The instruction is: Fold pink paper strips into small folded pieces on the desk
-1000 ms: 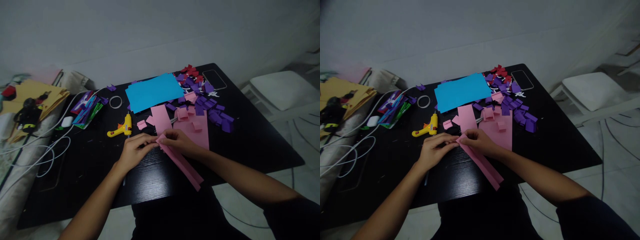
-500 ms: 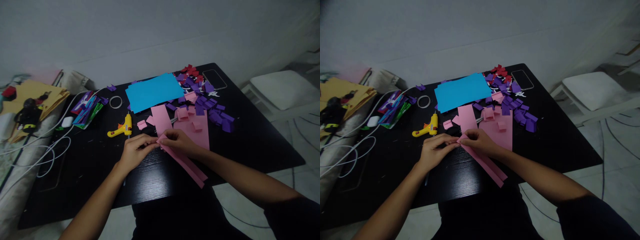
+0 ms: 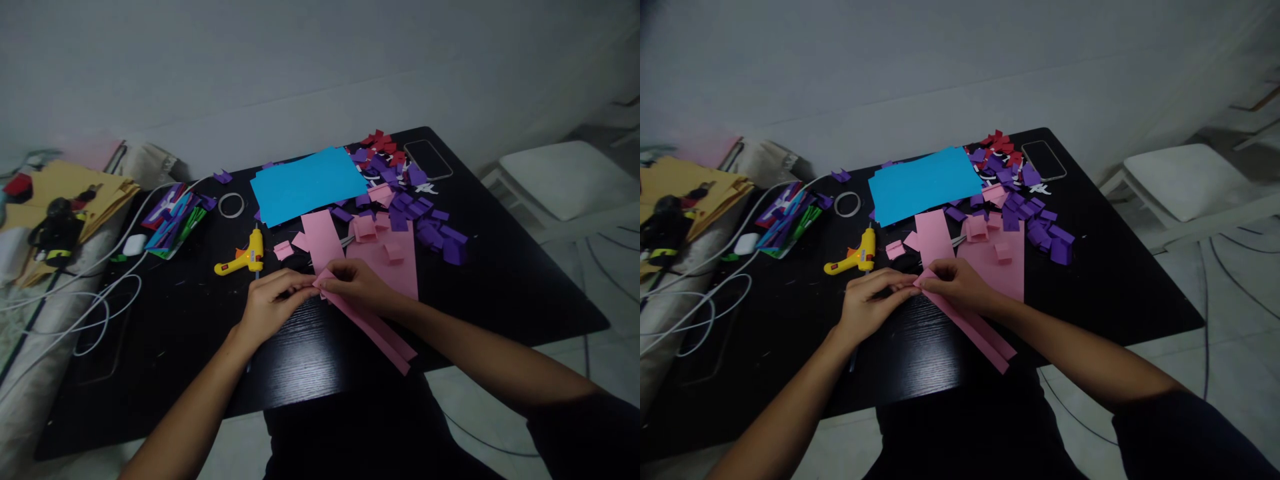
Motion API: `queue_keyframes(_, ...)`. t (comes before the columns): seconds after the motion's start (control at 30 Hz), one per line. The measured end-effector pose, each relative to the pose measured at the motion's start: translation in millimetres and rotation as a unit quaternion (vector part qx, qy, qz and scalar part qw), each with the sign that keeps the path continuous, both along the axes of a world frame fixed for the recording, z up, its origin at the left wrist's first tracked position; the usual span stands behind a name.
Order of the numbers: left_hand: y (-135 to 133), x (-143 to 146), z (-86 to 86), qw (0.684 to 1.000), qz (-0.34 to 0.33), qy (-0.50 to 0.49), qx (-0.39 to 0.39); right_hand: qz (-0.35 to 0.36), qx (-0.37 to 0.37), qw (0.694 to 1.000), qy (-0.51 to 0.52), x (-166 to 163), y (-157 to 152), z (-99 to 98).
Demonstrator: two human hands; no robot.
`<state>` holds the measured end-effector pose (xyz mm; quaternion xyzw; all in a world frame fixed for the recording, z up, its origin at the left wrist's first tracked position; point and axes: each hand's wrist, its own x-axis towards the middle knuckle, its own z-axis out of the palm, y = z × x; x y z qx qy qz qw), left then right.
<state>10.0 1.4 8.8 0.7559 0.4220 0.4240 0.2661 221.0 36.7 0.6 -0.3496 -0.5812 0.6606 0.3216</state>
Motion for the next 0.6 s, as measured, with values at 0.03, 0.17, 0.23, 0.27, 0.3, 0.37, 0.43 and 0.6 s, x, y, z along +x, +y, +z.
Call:
queue_keyframes(0.03,0.1,-0.1,-0.6,1.000,-0.003,0.000,0.002,0.001,0.000,1.000,0.001,0.1,0.2,-0.5)
queue_keyframes(0.17,0.4,-0.9,-1.6,1.000,-0.006,-0.002,0.004,0.000,-0.001,1.000,0.003,0.0,0.4,-1.2)
queue_keyframes(0.23,0.2,-1.1,-1.0,1.000,-0.008,0.000,0.001,0.001,-0.001,1.000,0.001,-0.1,0.3,-0.6)
queue_keyframes(0.27,0.1,-1.1,-0.6,1.000,-0.008,0.000,0.001,0.003,-0.001,1.000,-0.001,-0.1,0.3,-0.3)
queue_keyframes(0.3,0.0,-1.1,-0.2,1.000,-0.008,0.001,0.002,0.004,0.000,1.000,-0.002,0.0,0.3,-0.1)
queue_keyframes(0.37,-0.2,-1.1,0.2,1.000,-0.009,0.001,0.003,0.007,0.000,1.000,-0.005,0.1,0.4,-0.3)
queue_keyframes(0.43,-0.4,-1.2,0.2,1.000,-0.008,0.000,0.001,0.007,0.000,1.000,-0.005,0.1,0.6,-1.1)
queue_keyframes(0.6,-0.4,-2.2,-0.7,1.000,-0.007,-0.002,-0.002,0.005,0.000,1.000,-0.003,0.1,0.5,-2.5)
